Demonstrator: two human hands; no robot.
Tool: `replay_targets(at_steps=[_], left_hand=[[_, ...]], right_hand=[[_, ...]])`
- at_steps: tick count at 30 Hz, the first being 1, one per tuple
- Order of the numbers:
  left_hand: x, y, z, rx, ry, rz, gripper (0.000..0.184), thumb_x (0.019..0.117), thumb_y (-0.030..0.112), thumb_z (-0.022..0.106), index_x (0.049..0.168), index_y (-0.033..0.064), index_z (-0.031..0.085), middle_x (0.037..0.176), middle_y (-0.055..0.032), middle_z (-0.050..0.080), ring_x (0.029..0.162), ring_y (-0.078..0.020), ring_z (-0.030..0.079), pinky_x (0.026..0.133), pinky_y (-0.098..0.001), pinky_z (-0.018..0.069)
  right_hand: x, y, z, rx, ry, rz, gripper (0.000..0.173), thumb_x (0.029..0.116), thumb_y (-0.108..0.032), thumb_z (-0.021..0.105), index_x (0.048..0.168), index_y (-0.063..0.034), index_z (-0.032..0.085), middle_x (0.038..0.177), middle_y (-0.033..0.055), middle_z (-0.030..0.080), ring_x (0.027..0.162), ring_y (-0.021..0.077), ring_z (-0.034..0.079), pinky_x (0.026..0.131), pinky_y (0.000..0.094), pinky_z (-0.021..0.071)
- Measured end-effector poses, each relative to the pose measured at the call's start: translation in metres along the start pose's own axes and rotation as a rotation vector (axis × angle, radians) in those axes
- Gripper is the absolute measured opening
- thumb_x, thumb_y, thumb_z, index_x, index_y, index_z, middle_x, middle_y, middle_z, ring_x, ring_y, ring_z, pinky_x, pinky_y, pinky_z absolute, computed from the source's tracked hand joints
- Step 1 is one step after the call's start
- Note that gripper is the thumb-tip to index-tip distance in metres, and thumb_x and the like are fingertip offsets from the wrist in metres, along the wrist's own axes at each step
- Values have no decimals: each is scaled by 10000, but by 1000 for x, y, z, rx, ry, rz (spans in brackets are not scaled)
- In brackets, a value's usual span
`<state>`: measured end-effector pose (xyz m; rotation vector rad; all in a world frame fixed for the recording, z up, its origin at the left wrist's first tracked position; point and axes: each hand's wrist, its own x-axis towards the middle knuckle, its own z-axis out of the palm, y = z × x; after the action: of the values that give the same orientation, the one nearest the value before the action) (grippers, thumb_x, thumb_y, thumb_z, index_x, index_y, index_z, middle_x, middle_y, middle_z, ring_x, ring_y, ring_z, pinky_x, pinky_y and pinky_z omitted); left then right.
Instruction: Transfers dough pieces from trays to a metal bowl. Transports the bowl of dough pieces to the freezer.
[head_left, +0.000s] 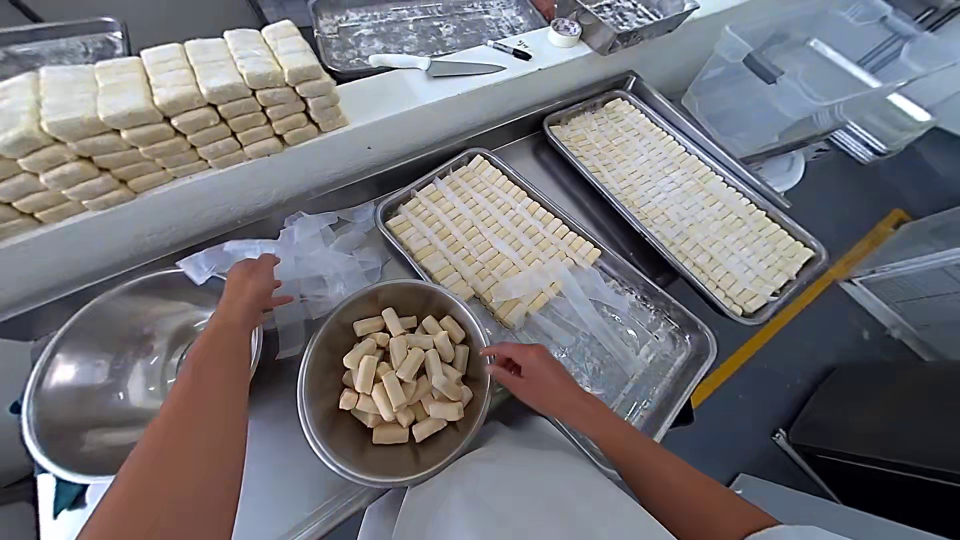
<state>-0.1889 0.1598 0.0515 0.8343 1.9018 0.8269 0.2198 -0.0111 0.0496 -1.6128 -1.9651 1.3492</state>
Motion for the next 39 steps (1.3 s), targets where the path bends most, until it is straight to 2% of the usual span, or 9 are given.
replay_targets(at_steps=[4,10,15,17,21,24,28,35,39], left_hand=[[-39,-2,2,3,-26,145,426,1093,244,405,1450,22,473,1364,-218,588,1162,-309,640,942,-520,527],[-115,-45,18,-82,-116,322,383,1050,192,446,1367,2,546,1163,-109,716,985,-177,719,815,-354,607],[-166,-76,41,-128,-181,313,404,998,150,452,1326,-68,542,1107,-102,727,960,-168,724,798,-333,614],[-177,-87,46,-144,-170,293,388,996,120,449,1317,-71,551,1082,-93,733,949,-171,729,780,-325,620],[-187,-96,48,-155,-131,278,367,991,90,449,1300,-68,568,1059,-85,740,937,-171,736,771,-316,627],[-189,-92,46,-144,-121,297,364,985,83,444,1292,-64,574,1054,-72,741,936,-160,736,765,-303,625],[-191,-88,51,-133,-121,310,360,988,93,445,1285,-61,578,1046,-68,744,932,-152,734,774,-298,621],[-200,-71,74,-196,-256,327,373,991,98,437,1302,-57,574,1092,-106,745,972,-207,737,801,-344,627],[-223,-53,110,-365,-576,221,617,1046,385,416,1530,11,335,1378,-159,626,1150,-315,682,891,-465,613]], right_hand=[[0,49,-32,-62,221,75,290,1035,-224,601,1266,-73,690,930,96,719,805,226,687,767,463,578],[18,138,-102,-96,551,303,373,1015,-232,635,1298,12,642,1247,241,651,1144,379,649,987,567,524],[44,182,-130,-168,456,448,1099,757,-325,917,1577,40,283,1573,341,324,1448,511,343,1152,670,323],[50,188,-124,-235,398,498,1210,720,-291,942,1609,25,184,1553,349,345,1421,531,371,1105,696,359],[44,186,-100,-287,426,586,716,880,-103,729,1505,28,405,1306,321,590,1204,512,585,944,691,485],[29,180,-89,-184,462,534,192,1010,-107,562,1091,49,639,928,262,658,881,437,661,764,636,509],[16,163,-81,-49,523,484,266,1079,-173,511,982,38,640,787,205,601,739,363,609,691,565,487],[-17,125,-96,-123,718,333,297,1065,-102,442,1171,14,694,826,179,696,728,349,666,689,592,528],[-12,29,-70,-30,630,23,287,1011,-77,498,1224,11,669,820,133,685,671,241,654,626,468,567]])
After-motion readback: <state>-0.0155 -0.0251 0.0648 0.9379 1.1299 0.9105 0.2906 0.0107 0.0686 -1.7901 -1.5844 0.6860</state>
